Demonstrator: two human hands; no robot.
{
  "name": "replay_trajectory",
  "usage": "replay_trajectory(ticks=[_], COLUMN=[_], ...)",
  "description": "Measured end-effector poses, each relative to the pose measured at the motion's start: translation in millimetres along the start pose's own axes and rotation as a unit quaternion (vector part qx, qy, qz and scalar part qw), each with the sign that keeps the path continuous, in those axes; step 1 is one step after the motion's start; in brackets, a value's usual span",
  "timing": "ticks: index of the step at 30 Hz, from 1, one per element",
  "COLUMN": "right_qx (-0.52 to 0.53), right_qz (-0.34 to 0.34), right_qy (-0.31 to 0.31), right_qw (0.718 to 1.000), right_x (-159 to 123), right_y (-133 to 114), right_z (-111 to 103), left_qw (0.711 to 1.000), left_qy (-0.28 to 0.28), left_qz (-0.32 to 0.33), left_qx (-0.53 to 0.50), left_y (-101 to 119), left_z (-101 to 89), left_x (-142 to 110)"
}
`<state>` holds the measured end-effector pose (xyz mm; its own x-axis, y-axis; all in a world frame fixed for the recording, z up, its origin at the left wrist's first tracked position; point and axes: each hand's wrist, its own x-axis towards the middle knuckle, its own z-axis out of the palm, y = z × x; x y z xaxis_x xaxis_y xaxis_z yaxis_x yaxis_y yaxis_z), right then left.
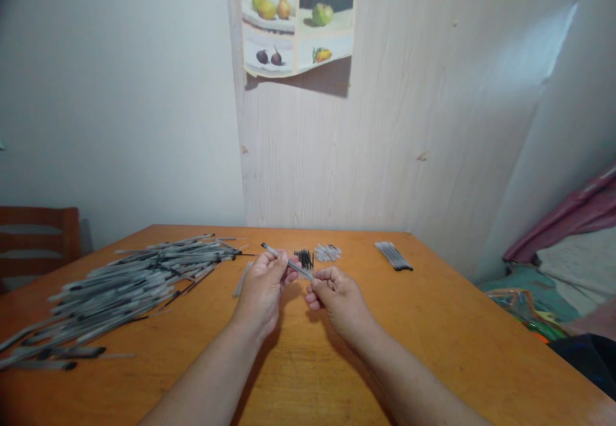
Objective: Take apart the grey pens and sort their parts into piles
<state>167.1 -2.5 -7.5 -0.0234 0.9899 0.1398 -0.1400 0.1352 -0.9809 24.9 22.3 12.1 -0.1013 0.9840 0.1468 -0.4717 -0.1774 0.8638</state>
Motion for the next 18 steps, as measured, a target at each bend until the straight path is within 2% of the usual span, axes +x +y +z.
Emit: replay_trajectory(ticks=[7, 14, 18], right_qx=[-0.011, -0.074, -0.093], right_qz=[0.022, -0.036, -0.053], right_qy=[-0.021, 0.021, 0.016], right_qw=[0.999, 0.996, 0.994], right_x=[0.9, 3.1, 3.6], right_y=[0.6, -4.4, -3.4], right_z=[-2.2, -9.2, -9.6], left_qw=[1.0, 0.999, 0.999], left_qy=[-0.024, -0.028, -0.034], left_qz=[0.016, 0.014, 0.015], left_qx=[-0.003, 0.017, 0.037], left_y=[5.0, 6.2, 6.6], left_z=[-1.8, -1.5, 0.1], left_x=[0.6, 0.3, -1.6])
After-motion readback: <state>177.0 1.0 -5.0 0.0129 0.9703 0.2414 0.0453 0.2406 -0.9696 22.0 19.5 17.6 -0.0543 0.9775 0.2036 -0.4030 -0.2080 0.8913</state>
